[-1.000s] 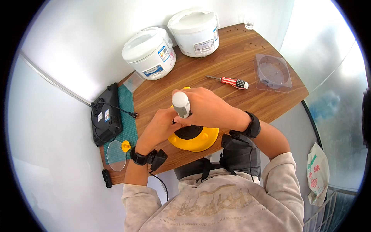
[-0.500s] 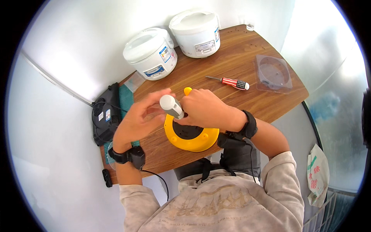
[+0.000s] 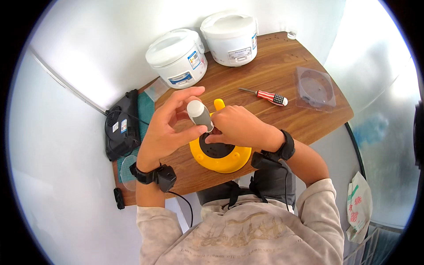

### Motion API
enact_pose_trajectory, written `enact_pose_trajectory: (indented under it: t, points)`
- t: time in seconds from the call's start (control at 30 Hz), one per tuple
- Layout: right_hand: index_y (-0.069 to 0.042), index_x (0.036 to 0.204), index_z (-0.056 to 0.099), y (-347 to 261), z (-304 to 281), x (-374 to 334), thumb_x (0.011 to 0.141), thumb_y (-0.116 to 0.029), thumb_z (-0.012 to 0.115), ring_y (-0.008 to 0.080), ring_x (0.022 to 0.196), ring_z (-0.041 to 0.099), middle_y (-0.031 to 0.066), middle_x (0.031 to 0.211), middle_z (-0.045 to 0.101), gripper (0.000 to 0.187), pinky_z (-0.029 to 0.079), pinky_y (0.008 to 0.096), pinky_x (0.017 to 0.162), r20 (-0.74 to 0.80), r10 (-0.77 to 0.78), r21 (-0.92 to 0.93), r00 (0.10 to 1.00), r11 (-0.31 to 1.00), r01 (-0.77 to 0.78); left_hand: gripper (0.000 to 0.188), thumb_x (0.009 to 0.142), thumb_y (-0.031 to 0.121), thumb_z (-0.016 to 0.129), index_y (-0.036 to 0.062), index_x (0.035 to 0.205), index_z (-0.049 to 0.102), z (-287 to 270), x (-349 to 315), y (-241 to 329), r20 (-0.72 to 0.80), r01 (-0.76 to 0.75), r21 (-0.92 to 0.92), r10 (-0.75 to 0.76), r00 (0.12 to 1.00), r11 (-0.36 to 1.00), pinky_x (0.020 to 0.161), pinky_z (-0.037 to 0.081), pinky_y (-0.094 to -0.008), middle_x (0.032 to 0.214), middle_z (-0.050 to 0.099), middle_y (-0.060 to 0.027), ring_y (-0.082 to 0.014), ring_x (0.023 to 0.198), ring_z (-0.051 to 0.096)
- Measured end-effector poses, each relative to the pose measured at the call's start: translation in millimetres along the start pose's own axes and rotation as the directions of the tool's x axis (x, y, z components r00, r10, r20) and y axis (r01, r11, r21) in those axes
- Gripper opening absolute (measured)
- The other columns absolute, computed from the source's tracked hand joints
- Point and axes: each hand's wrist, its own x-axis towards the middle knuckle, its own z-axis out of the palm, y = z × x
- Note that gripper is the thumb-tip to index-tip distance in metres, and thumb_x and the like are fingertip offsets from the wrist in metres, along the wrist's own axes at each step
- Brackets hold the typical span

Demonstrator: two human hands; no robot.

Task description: The person disassembles a yellow plastic appliance base using a screwdriver, removes the black cover, and then assembles a clear circular lid with a yellow plastic insert and a metal ring. The person uses a screwdriver to tighten the components together.

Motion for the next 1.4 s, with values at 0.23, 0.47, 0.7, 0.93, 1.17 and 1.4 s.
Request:
enact_pose_trajectory:
  t: [0.23,0.47,0.7,0.93,1.17,1.4]
  points:
    - [-0.003,0.081,0.070,0.6,13.3,-5.2,0.088,-0.028,0.073,0.0318,0.072,0.069,0.0128,0.075,0.069,0.026,0.055,0.0413,0.063,-0.079,-0.051,-0.222,0.996,0.974,0.032,0.042,0.079,0.015,0.086,0.0107,0.105,0.053,3.1,8.5,-6.0,-0.091,0.178,0.178,-0.164,0.982,0.968,0.083,0.047,-0.0241,0.103,0.060,-0.0016,-0.0104,0.096,0.058]
    - [0.000,0.082,0.068,8.6,12.8,-3.0,0.088,-0.021,0.071,0.0346,0.075,0.069,0.0164,0.077,0.069,0.022,0.055,0.0438,0.067,-0.003,-0.106,-0.154,0.994,0.983,0.104,0.048,0.088,0.012,0.076,0.0084,0.129,0.051,9.5,10.6,-7.1,0.008,0.130,-0.171,-0.130,0.991,0.977,0.095,0.051,-0.0322,0.121,0.066,-0.0106,-0.0166,0.110,0.063]
    - [0.000,0.082,0.067,6.1,12.4,-1.7,0.079,-0.005,0.067,0.0356,0.079,0.069,0.0183,0.077,0.069,0.005,0.055,0.0450,0.072,0.016,-0.139,-0.058,0.990,0.989,0.140,0.066,0.090,0.000,0.062,0.0030,0.151,0.039,-0.6,9.1,0.2,0.121,0.005,-0.209,0.021,0.992,0.978,0.105,0.047,-0.0332,0.131,0.065,-0.0130,-0.0198,0.125,0.059]
    - [0.001,0.076,0.067,7.0,14.1,-2.6,0.081,-0.005,0.063,0.0363,0.076,0.068,0.0179,0.075,0.068,0.008,0.054,0.0458,0.070,0.014,-0.120,-0.076,0.993,0.990,0.120,0.068,0.084,-0.003,0.067,0.0054,0.147,0.043,-0.8,6.5,4.5,0.135,0.127,-0.189,-0.102,0.986,0.974,0.108,0.047,-0.0389,0.132,0.063,-0.0153,-0.0237,0.127,0.059]
    - [0.000,0.075,0.067,-1.3,7.4,-2.5,0.090,-0.027,0.069,0.0341,0.069,0.067,0.0155,0.075,0.068,0.031,0.054,0.0438,0.063,0.040,-0.006,-0.129,0.999,0.992,0.011,0.057,0.077,0.019,0.090,0.0105,0.117,0.051,4.6,11.6,-10.6,-0.006,0.001,0.036,-0.001,1.000,0.999,0.085,0.052,-0.0269,0.104,0.060,-0.0025,-0.0127,0.099,0.061]
    - [0.003,0.083,0.067,2.3,14.0,-3.7,0.088,-0.020,0.073,0.0341,0.075,0.069,0.0163,0.079,0.069,0.025,0.055,0.0427,0.069,-0.015,-0.079,-0.149,0.997,0.986,0.076,0.053,0.077,0.011,0.088,0.0125,0.116,0.051,11.6,13.9,-12.9,-0.079,0.074,0.164,-0.062,0.995,0.984,0.085,0.049,-0.0260,0.103,0.053,-0.0007,-0.0115,0.094,0.057]
